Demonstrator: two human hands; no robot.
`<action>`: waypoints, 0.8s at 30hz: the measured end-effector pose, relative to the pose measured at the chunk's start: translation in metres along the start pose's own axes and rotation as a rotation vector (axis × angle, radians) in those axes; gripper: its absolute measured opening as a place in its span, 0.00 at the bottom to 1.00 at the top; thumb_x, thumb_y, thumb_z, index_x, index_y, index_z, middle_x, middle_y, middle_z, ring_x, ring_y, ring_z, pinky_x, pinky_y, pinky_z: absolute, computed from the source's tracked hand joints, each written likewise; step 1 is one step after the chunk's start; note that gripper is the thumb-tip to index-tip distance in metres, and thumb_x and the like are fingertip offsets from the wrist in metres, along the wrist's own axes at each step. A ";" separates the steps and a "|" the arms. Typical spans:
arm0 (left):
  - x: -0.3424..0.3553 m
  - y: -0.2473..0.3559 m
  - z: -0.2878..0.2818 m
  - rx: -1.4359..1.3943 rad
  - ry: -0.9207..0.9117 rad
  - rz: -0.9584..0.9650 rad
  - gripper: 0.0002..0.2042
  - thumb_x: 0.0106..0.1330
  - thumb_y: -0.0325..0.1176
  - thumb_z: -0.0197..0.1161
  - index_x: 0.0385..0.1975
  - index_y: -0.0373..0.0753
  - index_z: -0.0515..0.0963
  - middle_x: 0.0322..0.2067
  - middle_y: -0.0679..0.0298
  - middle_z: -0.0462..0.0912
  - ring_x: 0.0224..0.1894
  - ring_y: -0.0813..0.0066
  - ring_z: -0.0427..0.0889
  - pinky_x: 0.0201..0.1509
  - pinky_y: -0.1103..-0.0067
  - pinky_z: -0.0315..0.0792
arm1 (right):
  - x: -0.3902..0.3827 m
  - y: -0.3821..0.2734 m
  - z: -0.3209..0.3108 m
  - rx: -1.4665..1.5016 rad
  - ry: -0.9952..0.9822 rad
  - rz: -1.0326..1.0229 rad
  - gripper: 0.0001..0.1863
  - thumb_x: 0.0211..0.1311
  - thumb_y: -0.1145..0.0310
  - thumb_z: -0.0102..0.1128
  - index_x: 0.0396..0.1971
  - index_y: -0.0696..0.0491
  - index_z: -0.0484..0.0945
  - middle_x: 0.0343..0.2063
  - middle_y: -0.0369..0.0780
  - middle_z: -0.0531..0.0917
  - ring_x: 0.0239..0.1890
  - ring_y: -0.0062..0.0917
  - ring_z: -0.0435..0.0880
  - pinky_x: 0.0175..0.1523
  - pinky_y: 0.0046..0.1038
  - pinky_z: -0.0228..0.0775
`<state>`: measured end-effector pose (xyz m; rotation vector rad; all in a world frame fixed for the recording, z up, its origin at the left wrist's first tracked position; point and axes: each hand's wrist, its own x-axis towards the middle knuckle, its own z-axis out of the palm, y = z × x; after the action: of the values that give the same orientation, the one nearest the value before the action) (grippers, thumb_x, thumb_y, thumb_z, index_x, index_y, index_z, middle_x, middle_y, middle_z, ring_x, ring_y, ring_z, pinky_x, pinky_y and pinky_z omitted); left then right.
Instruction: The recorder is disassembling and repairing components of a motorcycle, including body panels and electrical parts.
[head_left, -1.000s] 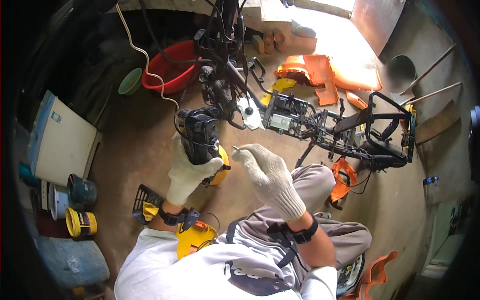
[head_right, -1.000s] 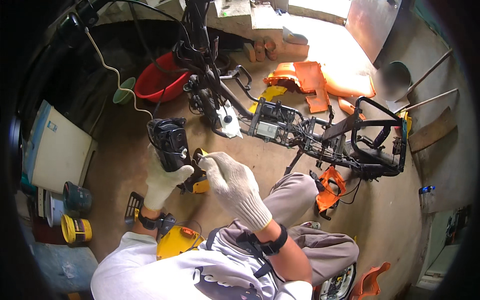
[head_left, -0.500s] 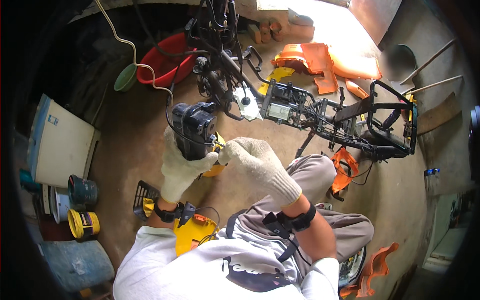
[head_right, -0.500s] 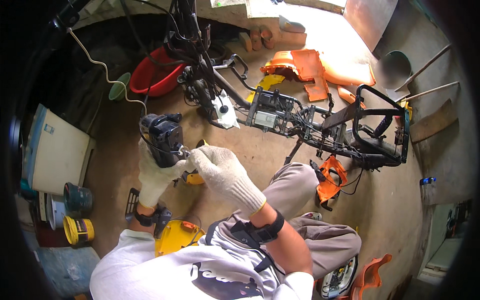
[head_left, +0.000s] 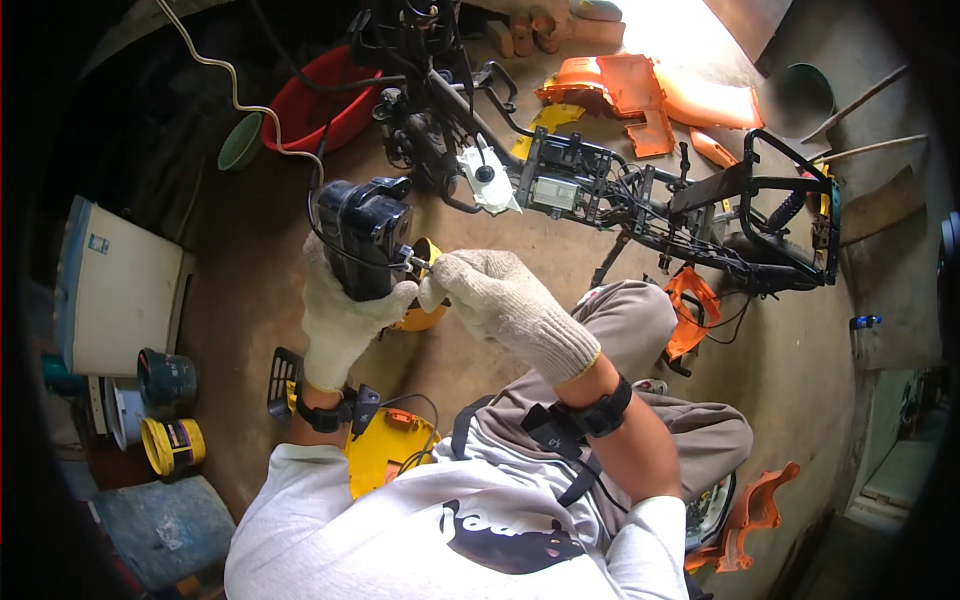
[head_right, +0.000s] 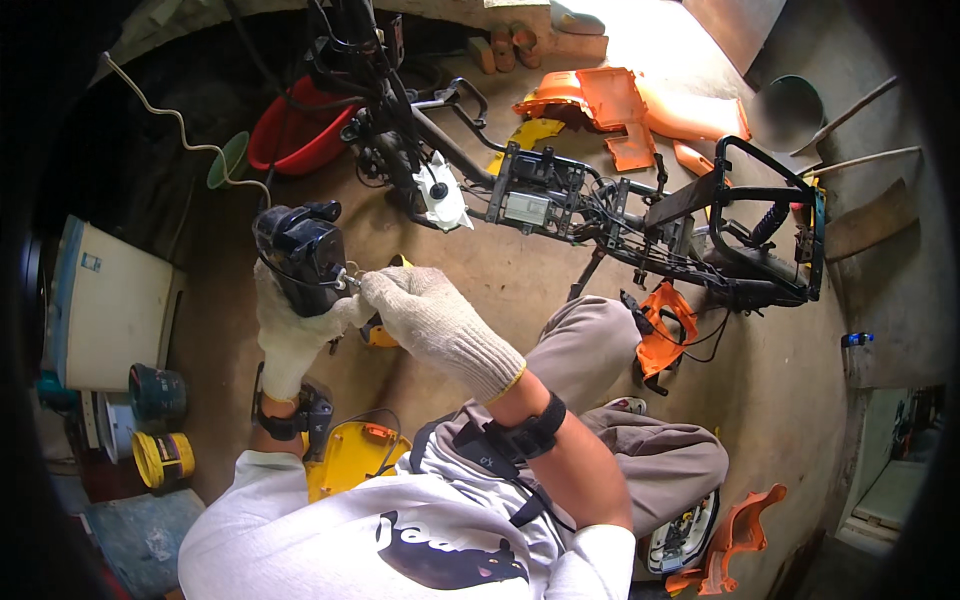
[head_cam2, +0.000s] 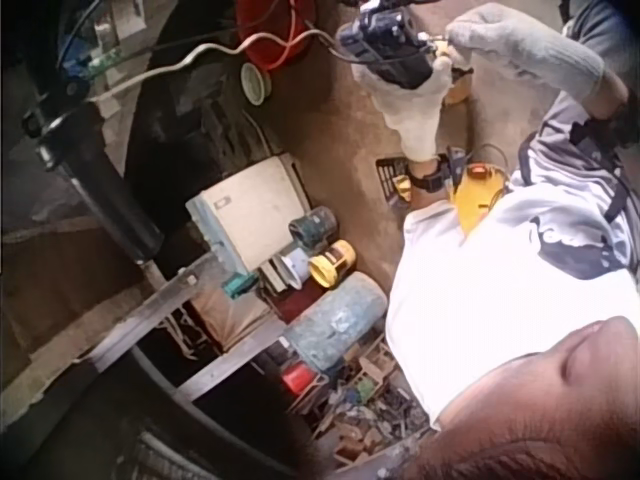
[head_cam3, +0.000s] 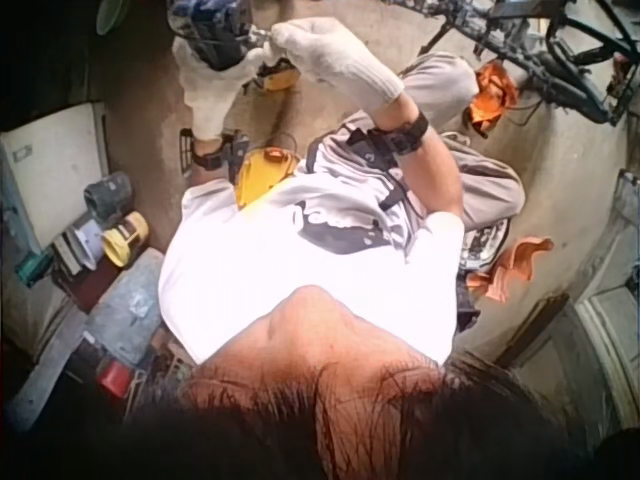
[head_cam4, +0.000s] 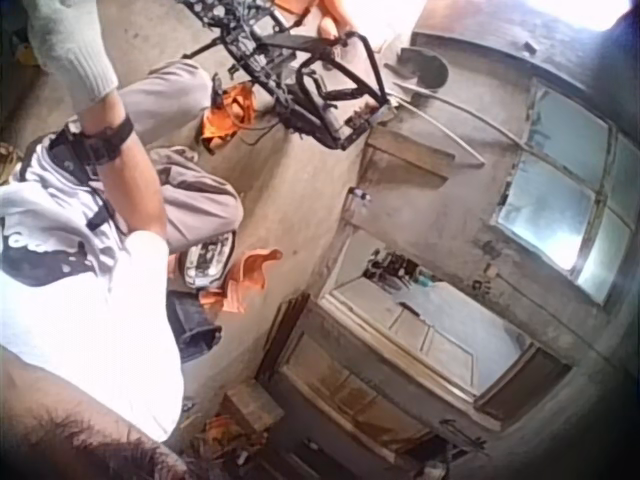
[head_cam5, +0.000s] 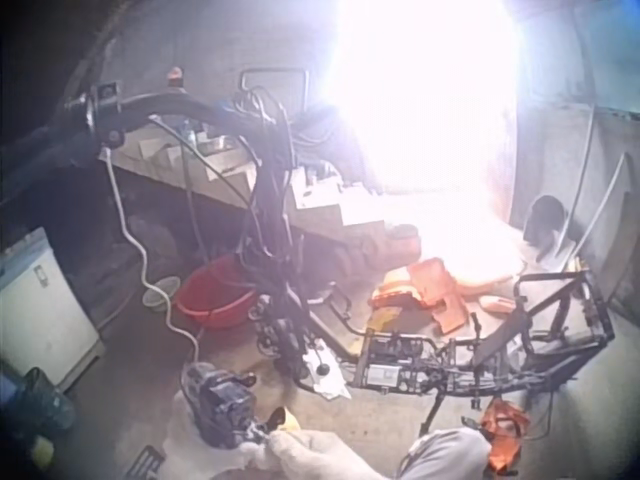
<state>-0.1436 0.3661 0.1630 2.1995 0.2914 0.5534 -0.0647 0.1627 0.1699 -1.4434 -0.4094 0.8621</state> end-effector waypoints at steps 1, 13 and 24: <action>0.001 -0.001 -0.002 0.084 0.021 0.061 0.45 0.40 0.39 0.81 0.61 0.39 0.64 0.44 0.57 0.82 0.43 0.63 0.85 0.49 0.67 0.79 | 0.002 0.001 0.001 0.002 -0.003 0.001 0.16 0.68 0.60 0.50 0.31 0.56 0.81 0.29 0.43 0.83 0.32 0.30 0.81 0.43 0.31 0.72; 0.002 0.004 -0.009 0.108 -0.066 -0.043 0.44 0.38 0.40 0.80 0.60 0.39 0.66 0.44 0.57 0.83 0.43 0.62 0.85 0.50 0.68 0.79 | -0.005 0.015 0.024 -0.788 0.401 -0.510 0.05 0.58 0.72 0.62 0.33 0.53 0.76 0.21 0.42 0.82 0.26 0.39 0.85 0.31 0.36 0.75; 0.004 0.011 -0.007 0.158 -0.137 -0.051 0.43 0.40 0.41 0.79 0.60 0.40 0.66 0.44 0.57 0.83 0.44 0.60 0.85 0.50 0.67 0.79 | 0.000 0.008 0.011 -0.710 0.268 -0.428 0.06 0.55 0.67 0.61 0.31 0.53 0.78 0.22 0.42 0.81 0.23 0.40 0.83 0.35 0.40 0.76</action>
<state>-0.1430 0.3659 0.1769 2.3631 0.3273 0.3599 -0.0747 0.1692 0.1635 -1.9848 -0.8356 0.1594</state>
